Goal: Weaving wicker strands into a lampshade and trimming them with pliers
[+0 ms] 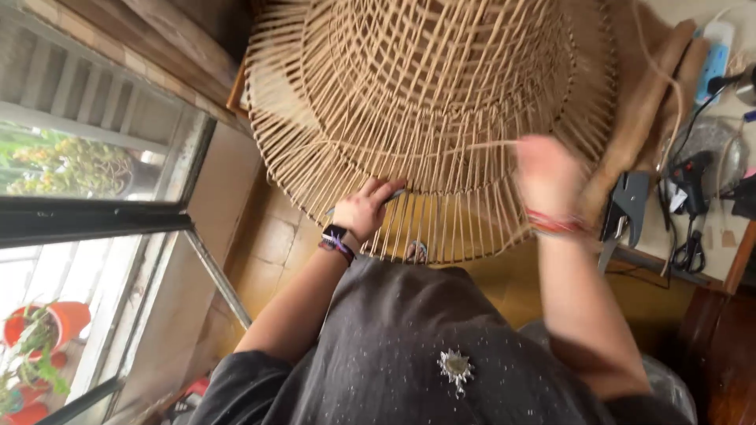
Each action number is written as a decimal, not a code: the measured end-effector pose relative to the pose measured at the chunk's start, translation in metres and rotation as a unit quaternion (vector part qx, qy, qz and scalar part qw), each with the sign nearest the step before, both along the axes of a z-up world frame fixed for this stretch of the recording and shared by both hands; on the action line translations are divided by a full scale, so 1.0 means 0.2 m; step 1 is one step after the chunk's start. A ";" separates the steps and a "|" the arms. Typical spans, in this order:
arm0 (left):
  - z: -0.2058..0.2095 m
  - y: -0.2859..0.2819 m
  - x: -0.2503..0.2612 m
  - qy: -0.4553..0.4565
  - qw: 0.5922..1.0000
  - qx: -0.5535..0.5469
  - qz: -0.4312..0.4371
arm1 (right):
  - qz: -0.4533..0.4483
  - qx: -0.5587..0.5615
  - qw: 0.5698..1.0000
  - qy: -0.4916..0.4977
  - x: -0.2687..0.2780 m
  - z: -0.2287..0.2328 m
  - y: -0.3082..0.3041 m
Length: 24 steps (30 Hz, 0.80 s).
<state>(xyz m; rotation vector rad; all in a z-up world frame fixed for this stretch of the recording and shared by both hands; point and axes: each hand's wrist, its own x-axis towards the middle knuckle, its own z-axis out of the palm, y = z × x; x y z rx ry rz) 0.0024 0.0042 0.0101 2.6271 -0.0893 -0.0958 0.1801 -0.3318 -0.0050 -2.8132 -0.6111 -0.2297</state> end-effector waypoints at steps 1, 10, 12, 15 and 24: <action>0.01 0.00 0.01 -0.006 1.000 0.000 -0.001 | -0.001 0.000 1.000 -0.006 0.03 0.03 -0.15; -0.01 -0.01 -0.03 -0.005 1.000 0.005 0.024 | 0.040 -0.040 0.995 0.081 -0.01 -0.09 0.22; 0.03 0.00 -0.02 -0.002 1.000 0.006 0.016 | -0.007 -0.010 1.000 -0.006 0.01 -0.02 -0.09; -0.05 -0.02 -0.01 -0.011 0.999 0.017 0.028 | -0.072 0.034 0.988 -0.134 0.11 0.11 -0.46; -0.01 -0.02 -0.03 -0.020 0.999 0.022 0.025 | -0.081 0.010 0.987 0.141 -0.05 0.24 -0.02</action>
